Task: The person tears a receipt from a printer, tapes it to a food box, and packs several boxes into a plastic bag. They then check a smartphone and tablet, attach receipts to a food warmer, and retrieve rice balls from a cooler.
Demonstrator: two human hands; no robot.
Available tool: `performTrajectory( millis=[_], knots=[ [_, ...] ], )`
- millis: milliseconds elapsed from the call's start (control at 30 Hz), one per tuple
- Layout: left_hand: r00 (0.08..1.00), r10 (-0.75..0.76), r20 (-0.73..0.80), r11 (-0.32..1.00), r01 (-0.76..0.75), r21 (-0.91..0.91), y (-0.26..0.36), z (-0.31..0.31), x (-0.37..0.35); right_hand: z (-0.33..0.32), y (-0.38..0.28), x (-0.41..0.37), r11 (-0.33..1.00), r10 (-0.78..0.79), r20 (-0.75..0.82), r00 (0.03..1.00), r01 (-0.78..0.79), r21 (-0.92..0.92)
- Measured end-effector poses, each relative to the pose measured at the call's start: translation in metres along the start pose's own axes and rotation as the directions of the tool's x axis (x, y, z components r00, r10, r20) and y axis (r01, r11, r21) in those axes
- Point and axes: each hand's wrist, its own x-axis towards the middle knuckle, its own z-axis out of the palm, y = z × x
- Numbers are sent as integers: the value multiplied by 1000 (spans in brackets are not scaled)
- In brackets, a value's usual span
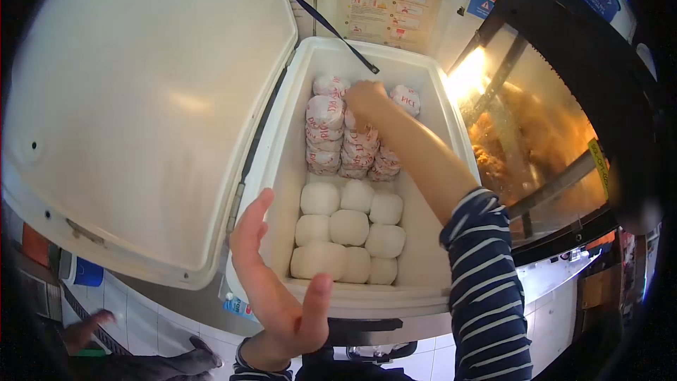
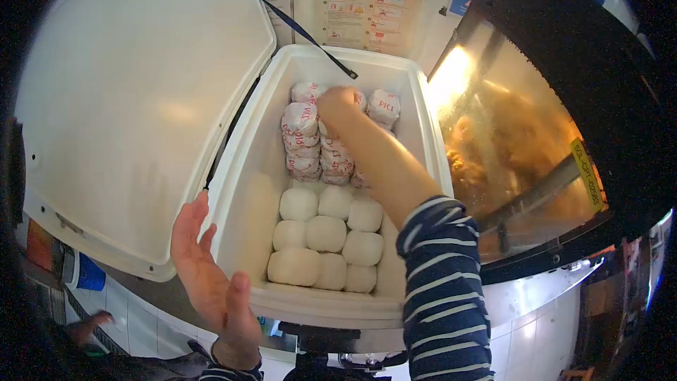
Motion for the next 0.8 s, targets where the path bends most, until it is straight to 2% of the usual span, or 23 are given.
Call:
performTrajectory(
  millis=[67,133,167,200,267,333,367,400,467,500,533,567,600,633,667,700,800],
  knots=[
    [999,-26,-38,996,22,-91,-1,1,-1,-49,2,-26,996,-26,51,998,21,88],
    [990,-139,-26,951,126,-284,5,4,4,-119,-2,-71,984,-53,72,996,40,176],
    [980,-198,-15,910,178,-375,7,4,7,-133,-2,-85,980,-80,2,997,78,184],
    [965,-261,16,832,234,-503,8,4,10,-147,-5,-101,975,-106,-78,991,119,188],
    [930,-354,99,623,314,-716,6,2,16,-169,-15,-153,913,-130,-145,981,176,368],
    [893,-404,201,378,363,-852,8,0,19,-178,-32,-193,834,-321,-280,905,410,370],
    [874,-412,259,243,379,-893,10,-2,20,-181,-30,-193,670,-470,-236,851,518,532],
    [813,-502,294,160,422,-893,12,-5,17,-182,-27,-186,468,-609,-220,762,569,676],
    [859,-410,307,224,421,-879,18,-21,12,-179,-19,-164,19,-817,-273,509,496,868],
    [878,-361,313,254,416,-873,19,-27,9,-172,-14,-140,149,-660,-249,708,449,881],
    [891,-368,266,223,362,-905,20,-30,-1,-153,-9,-106,260,-458,-224,860,371,891],
    [921,-311,235,232,313,-921,19,-34,-10,-116,-7,-59,458,-277,-221,935,331,825],
    [945,-255,205,240,267,-933,18,-38,-19,-91,-12,-35,822,-195,-237,952,290,491],
    [967,-175,187,200,221,-955,12,-44,-29,-32,-13,11,900,-158,-316,935,268,343],
    [981,-94,168,151,180,-972,6,-49,-39,-22,-22,7,921,-130,-312,941,231,314],
    [982,-82,172,121,182,-976,-2,-53,-51,-11,-33,2,938,-99,-307,947,191,289],
    [905,-337,261,90,307,-947,-29,-66,-102,-2,-47,7,973,-71,-257,964,123,193]
  ],
)
